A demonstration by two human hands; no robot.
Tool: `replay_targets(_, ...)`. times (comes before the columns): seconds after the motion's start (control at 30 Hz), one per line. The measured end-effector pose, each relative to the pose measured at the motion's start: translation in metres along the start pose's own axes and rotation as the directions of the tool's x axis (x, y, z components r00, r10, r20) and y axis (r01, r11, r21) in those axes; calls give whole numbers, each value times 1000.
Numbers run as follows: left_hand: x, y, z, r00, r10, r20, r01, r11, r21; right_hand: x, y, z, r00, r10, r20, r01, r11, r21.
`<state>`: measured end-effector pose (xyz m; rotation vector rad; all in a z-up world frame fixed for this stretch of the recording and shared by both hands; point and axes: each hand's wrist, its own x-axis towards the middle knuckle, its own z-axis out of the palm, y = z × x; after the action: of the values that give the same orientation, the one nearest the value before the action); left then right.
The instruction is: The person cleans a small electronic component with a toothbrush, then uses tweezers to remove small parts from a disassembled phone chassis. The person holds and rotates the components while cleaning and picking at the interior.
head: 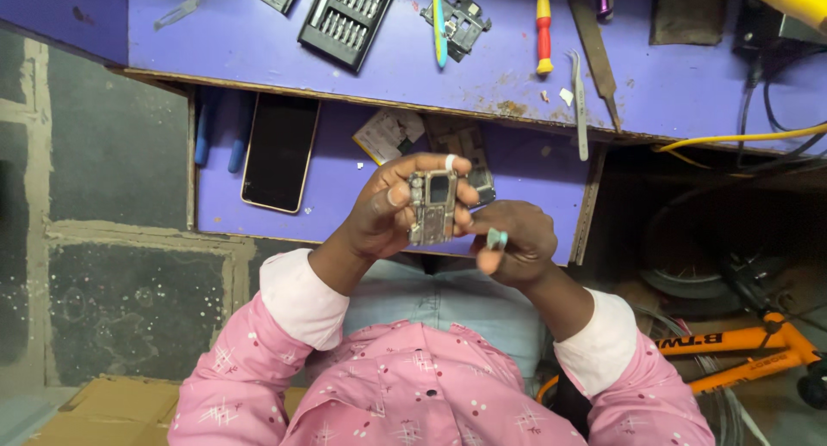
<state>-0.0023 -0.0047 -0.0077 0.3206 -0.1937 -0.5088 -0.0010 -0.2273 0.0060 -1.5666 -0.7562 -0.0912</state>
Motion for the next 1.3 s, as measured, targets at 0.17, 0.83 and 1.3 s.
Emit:
replay_targets(0.17, 7, 2, 6, 995, 76, -68, -73, 997, 40, -8, 1, 3, 956, 263, -132, -253, 963, 88)
replay_targets(0.83, 18, 9, 10, 982, 190, -8, -186, 949, -255, -7, 16, 11, 934, 225, -278, -209, 974, 85)
replay_targets(1.3, 18, 6, 13, 988, 151, -17, -151, 963, -221, 18, -6, 8, 992, -120, 26, 118, 876, -468)
